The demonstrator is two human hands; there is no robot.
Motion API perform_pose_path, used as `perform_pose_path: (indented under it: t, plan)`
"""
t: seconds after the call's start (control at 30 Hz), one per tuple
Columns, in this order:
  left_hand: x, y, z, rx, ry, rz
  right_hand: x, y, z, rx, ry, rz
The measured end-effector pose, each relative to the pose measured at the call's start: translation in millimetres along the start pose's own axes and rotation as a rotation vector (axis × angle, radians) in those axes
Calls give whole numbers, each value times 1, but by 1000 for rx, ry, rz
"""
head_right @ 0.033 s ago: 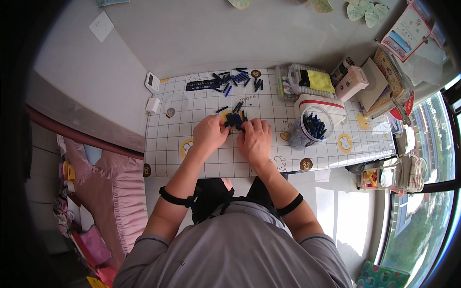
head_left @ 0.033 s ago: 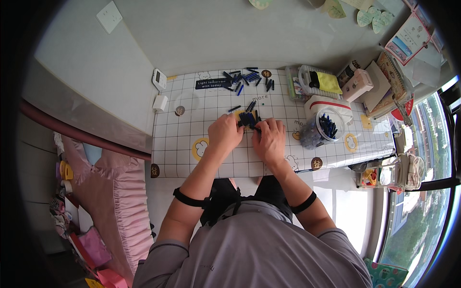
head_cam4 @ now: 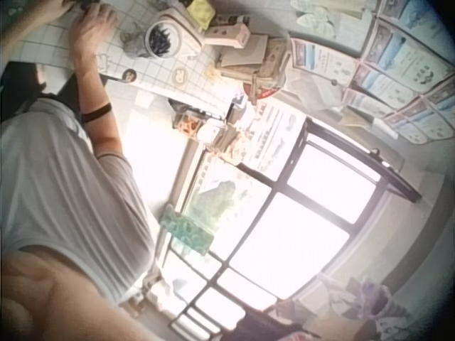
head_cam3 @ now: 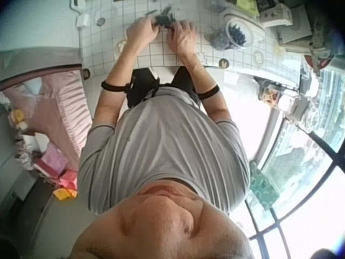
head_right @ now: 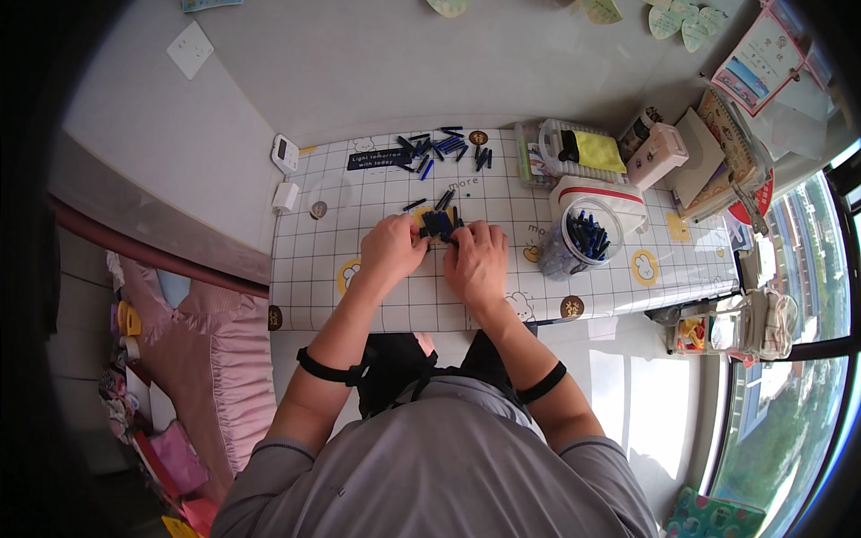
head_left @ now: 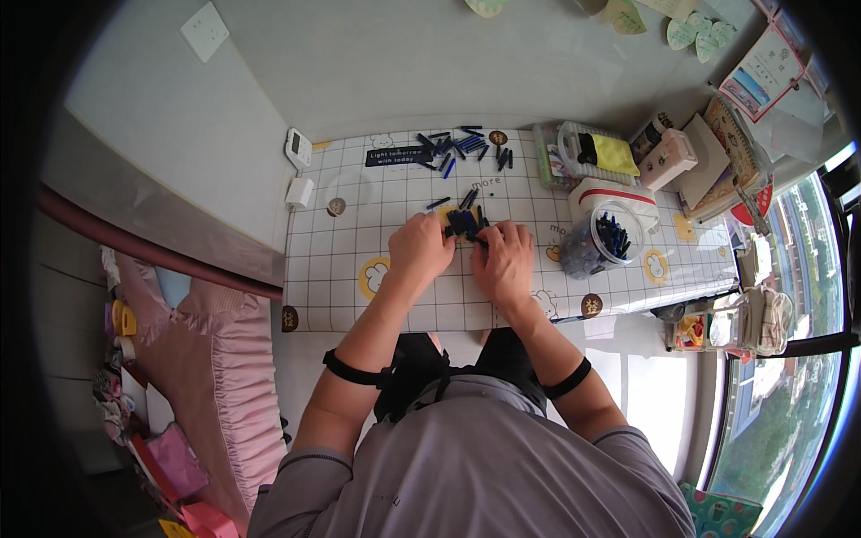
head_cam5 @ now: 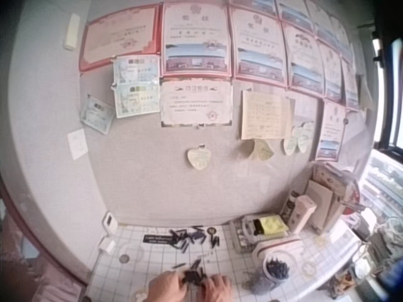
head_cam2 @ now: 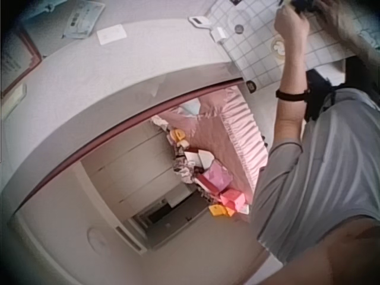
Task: The person is assembling small blue and black plastic components by hand on a table, picking pieces from a container and joining them together.
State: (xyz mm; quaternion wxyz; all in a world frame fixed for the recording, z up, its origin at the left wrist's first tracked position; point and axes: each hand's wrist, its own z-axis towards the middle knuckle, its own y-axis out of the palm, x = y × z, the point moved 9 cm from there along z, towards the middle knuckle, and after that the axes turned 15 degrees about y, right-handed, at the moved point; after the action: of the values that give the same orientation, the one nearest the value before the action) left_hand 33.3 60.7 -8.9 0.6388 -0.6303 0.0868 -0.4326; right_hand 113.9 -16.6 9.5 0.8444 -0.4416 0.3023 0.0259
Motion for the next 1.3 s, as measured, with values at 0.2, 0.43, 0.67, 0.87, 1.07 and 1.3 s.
perform_pose_path:
  t: [0.2, 0.43, 0.67, 0.87, 1.07, 1.3]
  plan:
    - [-3, 6, 6, -115, -65, 4, -1, 0, 1, 3, -9, -24]
    - [-9, 9, 11, -159, -79, -22, -1, 6, 1, -52, -6, -33]
    - [-15, 16, 8, -329, -56, -133, -9, 6, 2, -82, -85, -40]
    - [2, 11, 7, -273, 131, -106, -15, 12, 5, -171, -158, -87]
    - [-8, 5, -7, -14, 127, -411, -15, 9, 7, -127, -123, -23]
    - [-16, 6, -23, 330, 227, -798, -9, 14, 9, -283, 98, 502]
